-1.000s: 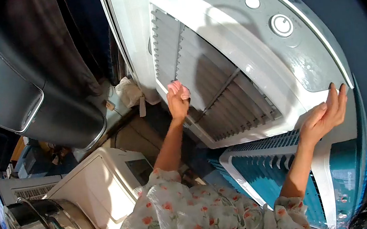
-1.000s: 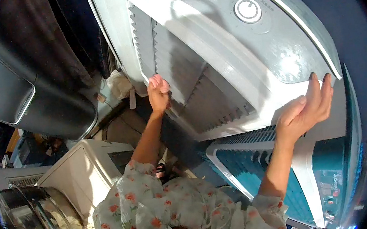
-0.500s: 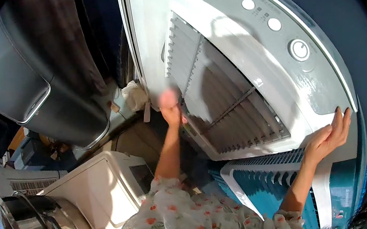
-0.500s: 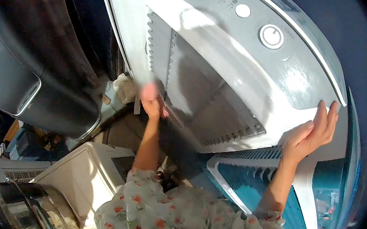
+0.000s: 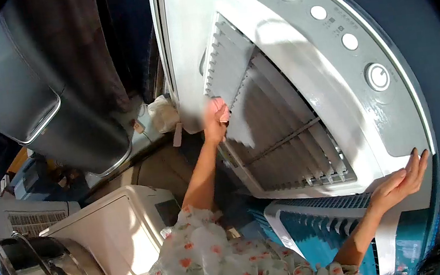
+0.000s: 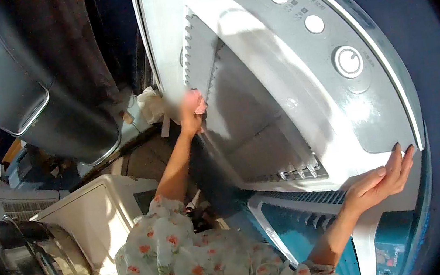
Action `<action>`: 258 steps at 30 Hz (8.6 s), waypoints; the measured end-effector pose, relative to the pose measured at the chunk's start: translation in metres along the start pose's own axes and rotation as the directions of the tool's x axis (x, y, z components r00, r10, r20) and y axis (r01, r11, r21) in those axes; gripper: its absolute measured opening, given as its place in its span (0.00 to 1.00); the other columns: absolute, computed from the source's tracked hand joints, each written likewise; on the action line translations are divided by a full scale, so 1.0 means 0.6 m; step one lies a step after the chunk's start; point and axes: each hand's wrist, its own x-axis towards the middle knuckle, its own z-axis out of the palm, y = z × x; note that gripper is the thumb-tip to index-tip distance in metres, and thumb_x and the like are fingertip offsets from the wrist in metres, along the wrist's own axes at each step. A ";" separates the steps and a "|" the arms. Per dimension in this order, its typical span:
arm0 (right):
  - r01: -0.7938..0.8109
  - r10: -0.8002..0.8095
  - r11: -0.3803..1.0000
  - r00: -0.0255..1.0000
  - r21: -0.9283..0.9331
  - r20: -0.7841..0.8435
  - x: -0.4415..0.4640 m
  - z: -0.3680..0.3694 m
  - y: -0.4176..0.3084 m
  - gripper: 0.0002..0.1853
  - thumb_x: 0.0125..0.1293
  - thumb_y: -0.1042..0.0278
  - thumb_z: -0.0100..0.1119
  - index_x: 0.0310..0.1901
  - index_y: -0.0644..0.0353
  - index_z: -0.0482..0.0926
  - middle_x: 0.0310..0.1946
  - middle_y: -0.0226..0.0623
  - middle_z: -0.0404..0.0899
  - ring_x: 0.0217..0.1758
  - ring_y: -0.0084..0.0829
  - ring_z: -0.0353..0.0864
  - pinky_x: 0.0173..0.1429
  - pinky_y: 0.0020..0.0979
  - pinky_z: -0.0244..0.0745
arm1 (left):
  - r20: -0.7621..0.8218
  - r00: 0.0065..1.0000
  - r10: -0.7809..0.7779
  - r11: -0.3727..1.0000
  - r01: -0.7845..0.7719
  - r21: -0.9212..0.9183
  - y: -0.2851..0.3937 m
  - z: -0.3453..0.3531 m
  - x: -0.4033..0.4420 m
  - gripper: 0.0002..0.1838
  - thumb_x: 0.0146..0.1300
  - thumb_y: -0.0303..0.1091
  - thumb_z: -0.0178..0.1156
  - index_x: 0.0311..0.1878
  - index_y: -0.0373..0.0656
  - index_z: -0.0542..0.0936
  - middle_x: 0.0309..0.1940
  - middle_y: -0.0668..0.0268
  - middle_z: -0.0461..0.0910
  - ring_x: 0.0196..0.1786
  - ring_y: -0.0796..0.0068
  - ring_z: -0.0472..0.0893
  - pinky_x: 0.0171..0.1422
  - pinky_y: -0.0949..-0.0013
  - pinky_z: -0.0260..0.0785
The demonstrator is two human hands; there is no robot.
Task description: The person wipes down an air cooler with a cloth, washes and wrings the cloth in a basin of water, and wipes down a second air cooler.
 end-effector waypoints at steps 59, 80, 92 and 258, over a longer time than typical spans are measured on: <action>0.076 -0.092 0.988 0.989 -0.137 -0.114 -0.016 0.018 0.026 0.23 0.70 0.52 0.35 0.52 0.57 0.76 0.56 0.41 0.73 0.60 0.42 0.70 0.60 0.50 0.68 | 0.115 0.987 -0.116 0.968 0.086 0.234 -0.075 -0.042 -0.053 0.22 0.45 0.19 0.56 0.45 0.50 0.82 0.48 0.56 0.73 0.50 0.53 0.71 0.57 0.64 0.63; 0.068 -0.082 0.990 0.990 -0.124 -0.113 -0.010 0.017 0.006 0.23 0.70 0.53 0.34 0.51 0.58 0.76 0.56 0.42 0.72 0.61 0.42 0.69 0.61 0.47 0.66 | 0.081 0.933 -0.351 0.933 0.356 -0.049 0.050 0.091 -0.284 0.19 0.47 0.21 0.56 0.46 0.39 0.78 0.41 0.55 0.74 0.46 0.59 0.74 0.48 0.66 0.67; 0.055 -0.062 0.997 0.986 -0.053 -0.154 -0.012 0.022 0.012 0.23 0.70 0.52 0.36 0.50 0.58 0.78 0.56 0.41 0.73 0.61 0.42 0.69 0.63 0.52 0.64 | -0.164 0.985 -0.061 0.912 0.122 0.392 0.038 0.053 -0.120 0.23 0.45 0.21 0.55 0.47 0.48 0.81 0.40 0.55 0.73 0.44 0.52 0.70 0.49 0.61 0.65; 0.036 -0.035 0.999 0.987 0.004 -0.160 -0.022 0.026 0.017 0.26 0.71 0.50 0.32 0.53 0.58 0.74 0.57 0.42 0.71 0.61 0.38 0.69 0.61 0.48 0.66 | 0.114 0.920 -0.375 0.920 0.355 0.164 -0.118 0.111 -0.410 0.23 0.49 0.26 0.56 0.52 0.51 0.76 0.43 0.55 0.73 0.45 0.52 0.74 0.45 0.59 0.68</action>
